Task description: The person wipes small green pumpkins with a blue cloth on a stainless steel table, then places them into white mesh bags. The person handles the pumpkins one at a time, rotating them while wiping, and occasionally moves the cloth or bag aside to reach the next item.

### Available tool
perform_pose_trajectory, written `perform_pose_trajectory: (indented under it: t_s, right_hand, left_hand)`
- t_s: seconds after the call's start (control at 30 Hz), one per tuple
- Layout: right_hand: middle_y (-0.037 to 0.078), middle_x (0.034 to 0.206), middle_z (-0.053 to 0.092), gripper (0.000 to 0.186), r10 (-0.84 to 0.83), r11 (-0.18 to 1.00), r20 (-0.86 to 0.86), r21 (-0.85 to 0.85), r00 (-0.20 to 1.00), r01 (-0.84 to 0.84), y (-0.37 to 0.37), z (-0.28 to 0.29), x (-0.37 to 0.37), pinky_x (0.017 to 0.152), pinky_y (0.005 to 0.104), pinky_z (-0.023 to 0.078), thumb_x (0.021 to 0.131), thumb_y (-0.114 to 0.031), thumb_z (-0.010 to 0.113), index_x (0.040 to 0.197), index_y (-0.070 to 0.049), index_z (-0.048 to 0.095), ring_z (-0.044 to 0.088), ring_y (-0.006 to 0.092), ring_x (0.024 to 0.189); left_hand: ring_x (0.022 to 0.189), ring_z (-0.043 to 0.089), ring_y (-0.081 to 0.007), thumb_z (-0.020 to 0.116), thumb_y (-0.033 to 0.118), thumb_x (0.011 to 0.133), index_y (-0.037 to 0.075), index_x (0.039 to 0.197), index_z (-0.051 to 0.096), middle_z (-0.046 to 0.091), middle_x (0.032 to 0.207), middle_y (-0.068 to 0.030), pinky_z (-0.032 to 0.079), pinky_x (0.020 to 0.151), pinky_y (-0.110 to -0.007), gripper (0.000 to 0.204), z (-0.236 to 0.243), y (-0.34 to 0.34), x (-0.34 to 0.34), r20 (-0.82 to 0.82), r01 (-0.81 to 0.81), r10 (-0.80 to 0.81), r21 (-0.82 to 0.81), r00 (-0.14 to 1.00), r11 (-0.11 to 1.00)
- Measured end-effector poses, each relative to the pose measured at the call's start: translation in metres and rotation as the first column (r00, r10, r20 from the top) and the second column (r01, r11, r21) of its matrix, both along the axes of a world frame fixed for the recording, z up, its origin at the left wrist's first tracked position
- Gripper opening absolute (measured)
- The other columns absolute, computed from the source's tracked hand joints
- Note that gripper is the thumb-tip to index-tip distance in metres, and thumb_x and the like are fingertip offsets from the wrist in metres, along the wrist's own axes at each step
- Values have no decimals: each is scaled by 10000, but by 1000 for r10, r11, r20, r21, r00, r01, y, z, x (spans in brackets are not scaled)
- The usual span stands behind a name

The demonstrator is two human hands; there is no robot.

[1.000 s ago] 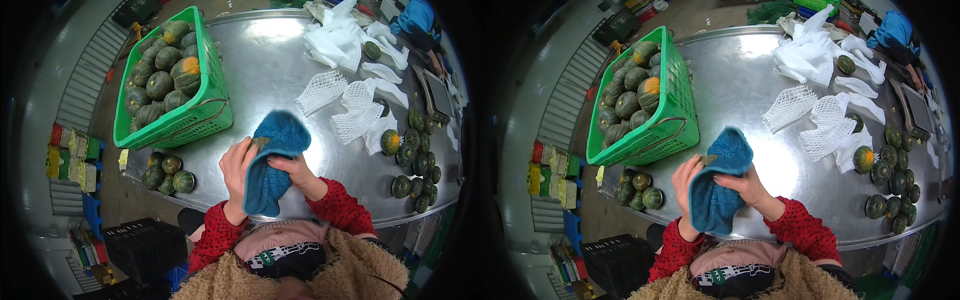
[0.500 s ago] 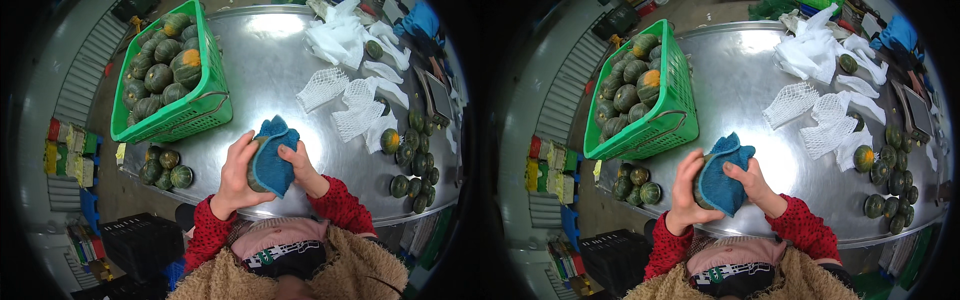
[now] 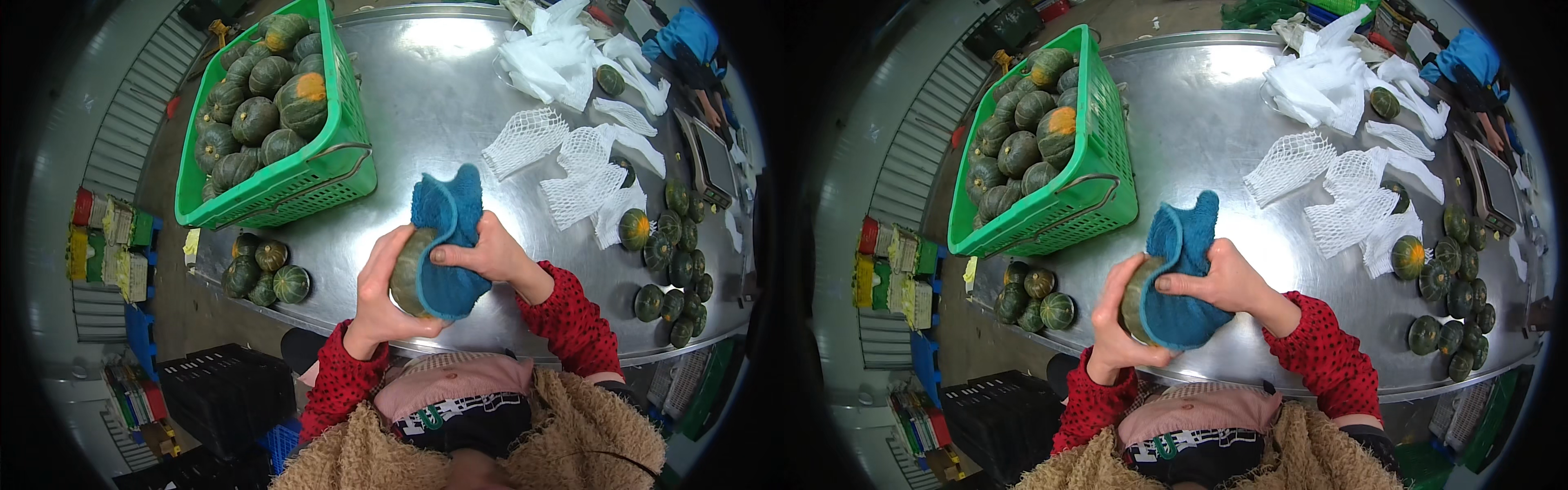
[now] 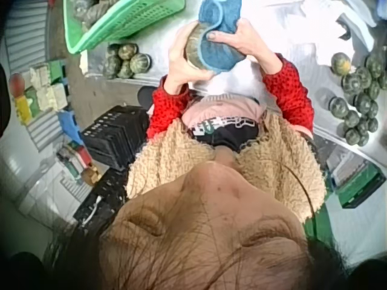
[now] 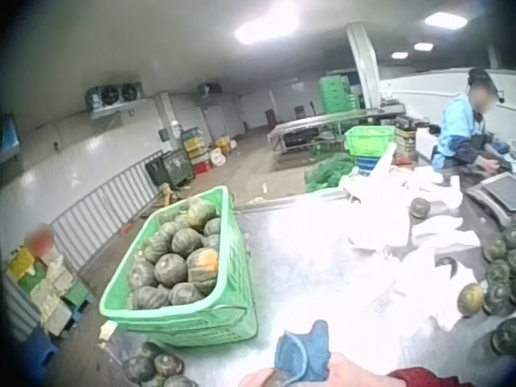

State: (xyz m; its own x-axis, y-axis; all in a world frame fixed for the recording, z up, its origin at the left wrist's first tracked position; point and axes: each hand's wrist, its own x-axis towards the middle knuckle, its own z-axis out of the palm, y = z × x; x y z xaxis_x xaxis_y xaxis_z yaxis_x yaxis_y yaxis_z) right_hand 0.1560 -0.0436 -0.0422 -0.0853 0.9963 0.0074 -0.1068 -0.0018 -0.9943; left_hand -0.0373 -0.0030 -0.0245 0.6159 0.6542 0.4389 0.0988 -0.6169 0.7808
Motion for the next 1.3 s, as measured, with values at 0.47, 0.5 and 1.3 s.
perform_pose_trajectory:
  t_s: [0.47, 0.5, 1.3]
  right_hand:
    - [87, 1163, 585, 578, 141, 990, -174, 29, 975, -138, -8, -14, 0, 955, 316, 424, 786, -224, 747, 1255, 15, 509, 537, 164, 1077]
    - [86, 1156, 589, 575, 148, 989, -159, 42, 976, -143, -7, -13, 0, 950, 316, 427, 786, -235, 748, 1248, 15, 515, 542, 164, 1069]
    - [95, 1114, 606, 548, -37, 997, -442, 45, 896, 63, -8, 6, -17, 920, 310, 452, 720, -133, 731, 1198, 23, 513, 574, 164, 1028]
  left_hand:
    - [1103, 573, -245, 847, 148, 428, -32, 1295, 464, 550, 1234, -155, 462, 945, -365, 964, -15, -1, -7, 135, 46, -2, -321, 991, 946]
    - [1095, 576, -250, 847, 153, 429, -34, 1295, 463, 550, 1229, -161, 464, 941, -365, 966, -13, -1, -7, 115, 35, -1, -293, 993, 956]
    - [1066, 573, -394, 790, 47, 641, -72, 1321, 348, 523, 1226, -266, 468, 927, -416, 819, -25, -24, 0, 35, -280, 285, 334, 958, 900]
